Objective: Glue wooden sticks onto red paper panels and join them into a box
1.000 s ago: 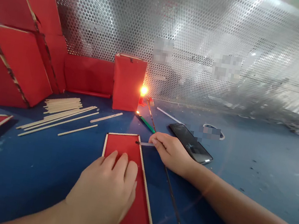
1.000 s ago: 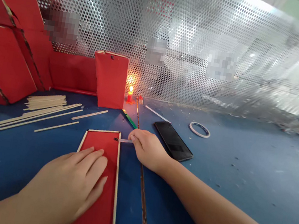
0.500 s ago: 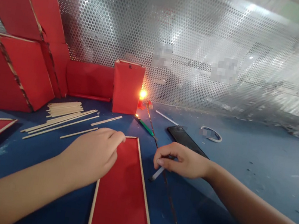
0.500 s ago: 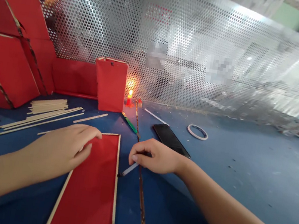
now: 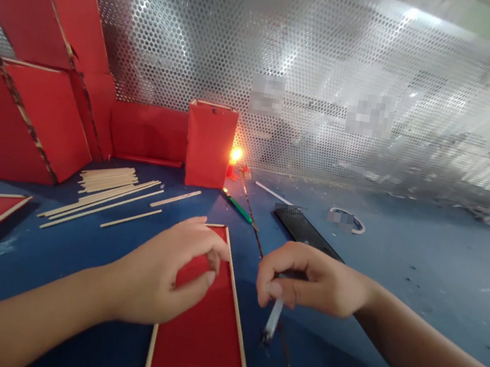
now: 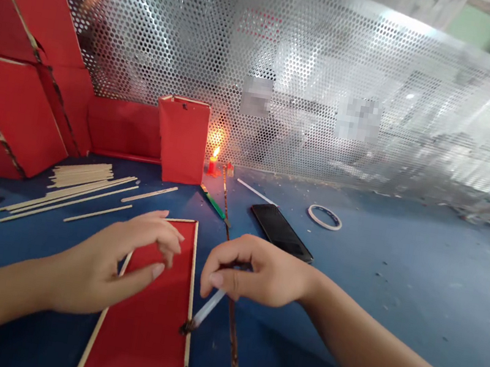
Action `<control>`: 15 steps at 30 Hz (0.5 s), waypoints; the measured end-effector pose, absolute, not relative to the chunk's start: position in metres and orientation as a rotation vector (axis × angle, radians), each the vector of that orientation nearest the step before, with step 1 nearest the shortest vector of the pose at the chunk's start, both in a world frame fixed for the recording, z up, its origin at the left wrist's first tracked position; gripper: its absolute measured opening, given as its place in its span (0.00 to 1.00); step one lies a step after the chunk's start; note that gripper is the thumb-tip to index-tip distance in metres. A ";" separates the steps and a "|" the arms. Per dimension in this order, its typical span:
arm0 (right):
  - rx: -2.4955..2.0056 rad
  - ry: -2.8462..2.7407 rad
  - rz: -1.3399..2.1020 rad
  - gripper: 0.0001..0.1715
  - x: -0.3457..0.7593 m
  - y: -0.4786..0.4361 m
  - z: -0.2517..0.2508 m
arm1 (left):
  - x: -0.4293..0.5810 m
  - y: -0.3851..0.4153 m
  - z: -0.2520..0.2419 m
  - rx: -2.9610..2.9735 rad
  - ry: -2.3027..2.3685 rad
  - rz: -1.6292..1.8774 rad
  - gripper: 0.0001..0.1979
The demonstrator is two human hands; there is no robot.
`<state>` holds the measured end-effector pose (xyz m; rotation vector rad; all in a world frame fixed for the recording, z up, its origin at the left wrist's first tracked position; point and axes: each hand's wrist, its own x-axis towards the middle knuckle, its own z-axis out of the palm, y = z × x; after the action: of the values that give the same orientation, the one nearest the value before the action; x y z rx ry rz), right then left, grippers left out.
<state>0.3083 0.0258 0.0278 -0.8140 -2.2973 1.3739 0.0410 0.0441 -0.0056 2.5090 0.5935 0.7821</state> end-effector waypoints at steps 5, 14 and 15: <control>-0.871 -1.921 1.487 0.20 0.322 0.043 0.014 | 0.040 0.055 0.004 1.899 0.729 1.078 0.05; -0.908 -1.449 1.367 0.10 0.330 0.065 -0.008 | 0.031 0.061 0.040 1.287 0.792 1.020 0.04; -0.907 -1.419 1.367 0.10 0.329 0.065 -0.007 | 0.025 0.063 0.043 1.458 0.882 0.919 0.03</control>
<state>0.3291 0.0652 -0.0070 -0.9068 -1.4189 1.3669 0.0255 0.0629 0.0426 1.4582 0.8816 0.9190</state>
